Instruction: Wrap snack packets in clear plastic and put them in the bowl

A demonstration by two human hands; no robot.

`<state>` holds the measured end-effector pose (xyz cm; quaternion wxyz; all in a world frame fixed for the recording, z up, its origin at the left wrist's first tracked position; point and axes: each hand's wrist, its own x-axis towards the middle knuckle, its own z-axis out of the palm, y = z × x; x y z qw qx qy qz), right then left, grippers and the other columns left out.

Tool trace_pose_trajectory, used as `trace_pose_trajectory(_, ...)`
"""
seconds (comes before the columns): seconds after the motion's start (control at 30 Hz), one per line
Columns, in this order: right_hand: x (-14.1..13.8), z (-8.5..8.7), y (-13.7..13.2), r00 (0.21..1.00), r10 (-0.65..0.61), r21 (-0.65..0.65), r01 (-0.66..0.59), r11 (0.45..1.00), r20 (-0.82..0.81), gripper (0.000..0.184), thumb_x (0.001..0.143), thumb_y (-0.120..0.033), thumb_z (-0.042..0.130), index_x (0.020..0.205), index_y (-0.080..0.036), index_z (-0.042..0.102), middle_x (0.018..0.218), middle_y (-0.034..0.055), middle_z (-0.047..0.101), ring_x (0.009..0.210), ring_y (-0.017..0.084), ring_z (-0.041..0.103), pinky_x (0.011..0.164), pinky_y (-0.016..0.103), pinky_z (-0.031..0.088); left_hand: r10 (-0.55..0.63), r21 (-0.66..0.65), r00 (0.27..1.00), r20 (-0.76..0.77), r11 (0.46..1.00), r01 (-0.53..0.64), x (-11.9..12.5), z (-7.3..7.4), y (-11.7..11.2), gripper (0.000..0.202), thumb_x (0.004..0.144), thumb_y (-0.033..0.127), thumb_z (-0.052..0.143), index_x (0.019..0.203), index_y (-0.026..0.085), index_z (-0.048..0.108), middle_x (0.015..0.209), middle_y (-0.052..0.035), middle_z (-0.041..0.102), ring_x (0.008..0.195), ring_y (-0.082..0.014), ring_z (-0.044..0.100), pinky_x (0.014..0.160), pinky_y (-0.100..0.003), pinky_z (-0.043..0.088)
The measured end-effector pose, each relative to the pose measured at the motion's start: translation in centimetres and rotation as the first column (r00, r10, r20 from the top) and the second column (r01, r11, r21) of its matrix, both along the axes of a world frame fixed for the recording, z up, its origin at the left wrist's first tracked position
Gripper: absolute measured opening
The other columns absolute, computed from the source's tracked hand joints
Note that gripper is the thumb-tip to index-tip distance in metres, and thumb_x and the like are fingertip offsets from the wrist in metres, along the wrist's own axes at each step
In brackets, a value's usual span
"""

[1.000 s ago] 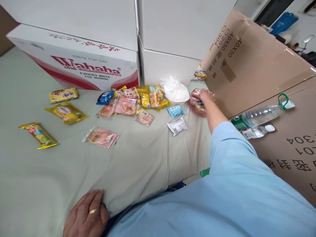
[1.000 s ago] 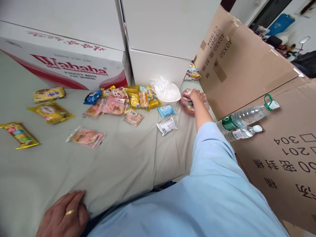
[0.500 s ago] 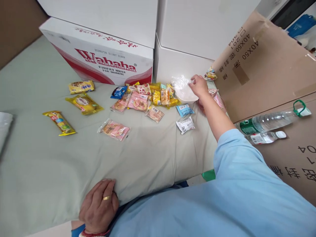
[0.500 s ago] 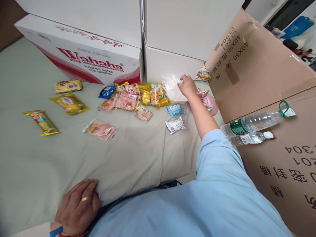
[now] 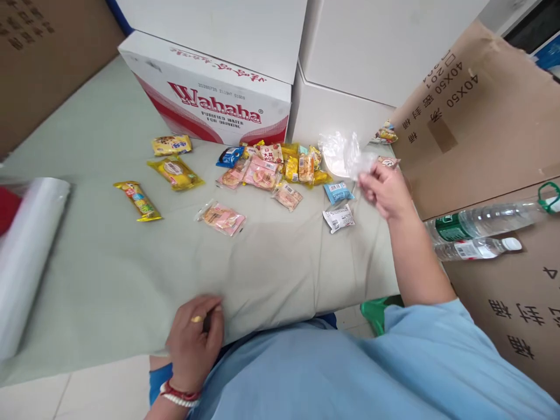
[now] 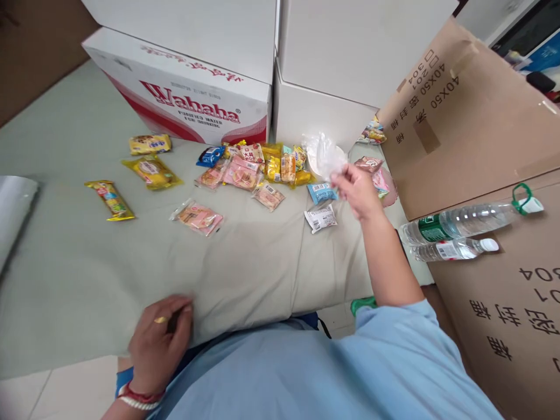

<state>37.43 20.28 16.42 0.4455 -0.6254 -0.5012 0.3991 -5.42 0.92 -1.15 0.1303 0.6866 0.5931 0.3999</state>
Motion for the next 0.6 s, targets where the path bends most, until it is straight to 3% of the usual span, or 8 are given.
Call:
trace_pose_trajectory(0.07, -3.3, -2.1, -4.6, 0.959, 0.114, -0.15, -0.157, 0.976, -0.258, 0.042, 0.074, -0.056, 0.086, 0.088, -0.026, 0.061, 0.071, -0.0026, 0.059, 0.052, 0.01, 0.034, 0.049, 0.025, 0.028, -0.007, -0.275, 0.959, 0.282, 0.957, 0.088, 1.9, 2.3, 0.6, 0.02, 0.101, 0.039, 0.059, 0.099, 0.024, 0.072, 0.094, -0.0048, 0.074, 0.088, -0.021, 0.071, 0.082, -0.036, 0.058)
trace_pose_trajectory(0.1, -5.0, -3.5, -6.7, 0.932, 0.16, -0.216, -0.238, 0.947, -0.326, 0.045, 0.073, -0.06, 0.086, 0.087, -0.026, 0.061, 0.068, -0.0028, 0.058, 0.049, 0.009, 0.031, 0.047, 0.025, 0.024, 0.02, -0.4, 0.898, 0.439, 0.9, 0.175, 3.0, 3.5, 1.0, 0.03, 0.102, 0.049, 0.056, 0.099, 0.023, 0.071, 0.096, -0.0056, 0.074, 0.087, -0.0205, 0.071, 0.079, -0.035, 0.059)
trace_pose_trajectory(0.17, -8.4, -6.3, -10.3, 0.91, 0.226, -0.289, -0.333, 0.897, -0.348, 0.044, 0.076, -0.065, 0.082, 0.085, -0.026, 0.062, 0.065, -0.0024, 0.056, 0.048, 0.011, 0.032, 0.046, 0.026, 0.025, 0.152, -0.522, 0.688, 0.709, 0.77, 0.368, 5.4, 5.4, 2.0, 0.051, 0.096, 0.07, 0.054, 0.104, 0.022, 0.067, 0.102, -0.0075, 0.072, 0.081, -0.0194, 0.071, 0.064, -0.031, 0.057)
trace_pose_trajectory(0.23, -11.1, -8.8, -12.9, 0.948, 0.271, -0.238, -0.305, 0.922, -0.166, 0.035, 0.086, -0.062, 0.073, 0.085, -0.028, 0.064, 0.069, 0.0004, 0.06, 0.055, 0.016, 0.045, 0.05, 0.03, 0.037, 0.287, -0.563, 0.526, 0.8, 0.662, 0.494, 7.4, 6.5, 3.1, 0.062, 0.086, 0.083, 0.059, 0.09, 0.021, 0.06, 0.088, -0.0035, 0.066, 0.066, -0.0145, 0.065, 0.05, -0.025, 0.046)
trace_pose_trajectory(0.3, -13.0, -10.6, -14.7, 0.949, 0.282, -0.091, -0.271, 0.958, 0.144, 0.024, 0.095, -0.054, 0.063, 0.091, -0.031, 0.069, 0.081, 0.0049, 0.067, 0.074, 0.025, 0.06, 0.067, 0.039, 0.051, 0.386, -0.574, 0.43, 0.816, 0.627, 0.527, 8.8, 7.1, 3.9, 0.065, 0.079, 0.085, 0.067, 0.085, 0.02, 0.057, 0.082, -0.0001, 0.061, 0.061, -0.0113, 0.062, 0.047, -0.021, 0.04)
trace_pose_trajectory(0.43, -13.6, -11.8, -16.5, 0.804, 0.316, 0.034, -0.384, 0.923, 0.504, 0.025, 0.101, -0.035, 0.05, 0.107, -0.03, 0.074, 0.098, 0.0119, 0.072, 0.097, 0.033, 0.064, 0.089, 0.051, 0.053, 0.461, -0.594, 0.374, 0.805, 0.63, 0.501, 9.8, 7.1, 4.4, 0.057, 0.064, 0.063, 0.091, 0.085, 0.019, 0.062, 0.082, 0.0013, 0.063, 0.069, -0.0113, 0.064, 0.057, -0.021, 0.049)
trace_pose_trajectory(0.5, -12.8, -11.5, -16.7, 0.781, 0.365, 0.06, -0.455, 0.889, 0.507, 0.027, 0.098, -0.027, 0.052, 0.111, -0.03, 0.075, 0.109, 0.0123, 0.073, 0.104, 0.033, 0.063, 0.094, 0.053, 0.053, 0.464, -0.587, 0.361, 0.809, 0.67, 0.455, 9.8, 6.7, 4.3, 0.053, 0.059, 0.055, 0.094, 0.083, 0.018, 0.064, 0.078, 0.0024, 0.064, 0.071, -0.0114, 0.064, 0.065, -0.023, 0.053)
trace_pose_trajectory(0.6, -11.5, -10.4, -16.6, 0.854, 0.37, 0.139, -0.444, 0.885, 0.367, 0.028, 0.093, -0.022, 0.055, 0.111, -0.03, 0.074, 0.128, 0.0091, 0.069, 0.119, 0.031, 0.062, 0.101, 0.051, 0.053, 0.39, -0.55, 0.42, 0.82, 0.742, 0.384, 9.7, 6.1, 4.0, 0.046, 0.068, 0.058, 0.088, 0.082, 0.018, 0.071, 0.075, 0.0006, 0.067, 0.073, -0.0136, 0.064, 0.071, -0.026, 0.052)
